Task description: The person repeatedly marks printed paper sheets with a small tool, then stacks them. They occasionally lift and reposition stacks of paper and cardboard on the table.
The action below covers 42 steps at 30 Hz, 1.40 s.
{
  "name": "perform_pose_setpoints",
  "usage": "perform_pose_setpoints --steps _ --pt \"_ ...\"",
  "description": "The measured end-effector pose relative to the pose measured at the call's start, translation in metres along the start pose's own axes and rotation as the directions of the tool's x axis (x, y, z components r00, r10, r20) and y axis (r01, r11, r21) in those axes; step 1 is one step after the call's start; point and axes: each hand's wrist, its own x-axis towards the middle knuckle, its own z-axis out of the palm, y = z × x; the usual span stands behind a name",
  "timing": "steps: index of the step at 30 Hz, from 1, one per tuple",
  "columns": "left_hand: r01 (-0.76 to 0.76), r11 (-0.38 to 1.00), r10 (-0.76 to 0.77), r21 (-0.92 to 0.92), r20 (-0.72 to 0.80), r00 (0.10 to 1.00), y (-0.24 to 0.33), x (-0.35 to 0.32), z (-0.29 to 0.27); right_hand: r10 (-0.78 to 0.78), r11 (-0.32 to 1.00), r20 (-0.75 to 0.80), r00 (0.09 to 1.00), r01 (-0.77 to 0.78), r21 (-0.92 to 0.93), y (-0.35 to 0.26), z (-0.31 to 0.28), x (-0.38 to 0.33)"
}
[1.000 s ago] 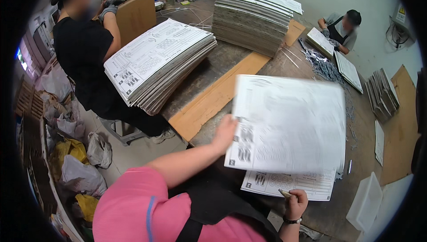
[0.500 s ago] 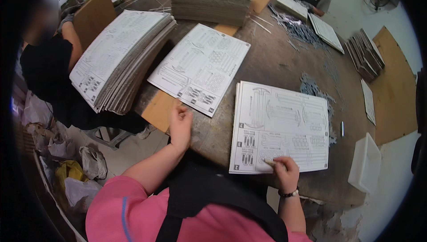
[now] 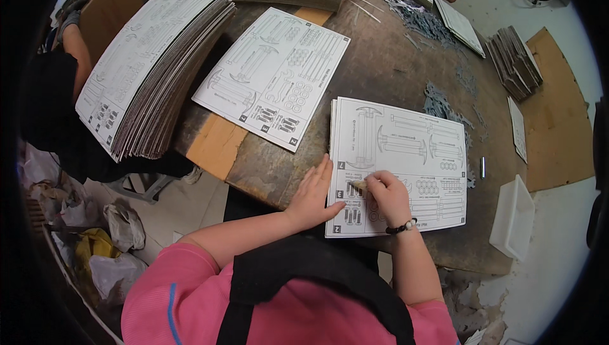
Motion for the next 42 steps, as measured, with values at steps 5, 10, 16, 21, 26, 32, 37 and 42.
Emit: perform_pose_setpoints --steps 5,10,16,21,26,32,37,42 --pt "-0.005 1.000 0.005 0.021 -0.021 1.000 -0.005 -0.001 0.006 -0.497 0.360 0.207 0.843 0.417 -0.835 -0.042 0.037 -0.018" --pt "-0.038 0.999 0.037 -0.007 -0.054 0.998 -0.002 -0.001 0.005 -0.308 0.915 -0.031 0.951 0.287 -0.282 -0.029 0.003 -0.006" --pt "-0.028 0.999 0.027 -0.018 -0.065 0.998 -0.004 -0.002 0.003 0.064 0.998 -0.057 0.996 -0.064 -0.006 -0.005 -0.009 0.000" --pt "-0.045 0.999 0.043 -0.024 -0.060 0.997 -0.003 -0.002 0.003 -0.130 0.960 -0.078 0.988 0.106 -0.258 -0.017 -0.004 0.005" --pt "-0.020 0.999 0.018 -0.026 -0.073 0.997 -0.004 -0.001 0.003 -0.423 0.513 0.188 0.886 0.406 -0.757 -0.039 0.018 -0.017" --pt "-0.045 0.999 0.044 -0.014 -0.105 0.993 -0.005 -0.001 0.004 -0.013 0.999 0.017 1.000 0.014 -0.049 -0.008 -0.007 -0.023" --pt "-0.050 0.999 0.050 -0.001 -0.105 0.993 -0.005 -0.002 0.006 -0.163 0.955 -0.031 0.986 0.150 -0.258 -0.006 0.001 -0.020" --pt "-0.041 0.999 0.042 0.013 -0.123 0.992 -0.009 0.000 0.010 -0.511 0.330 0.266 0.817 0.473 -0.817 -0.030 0.022 -0.037"
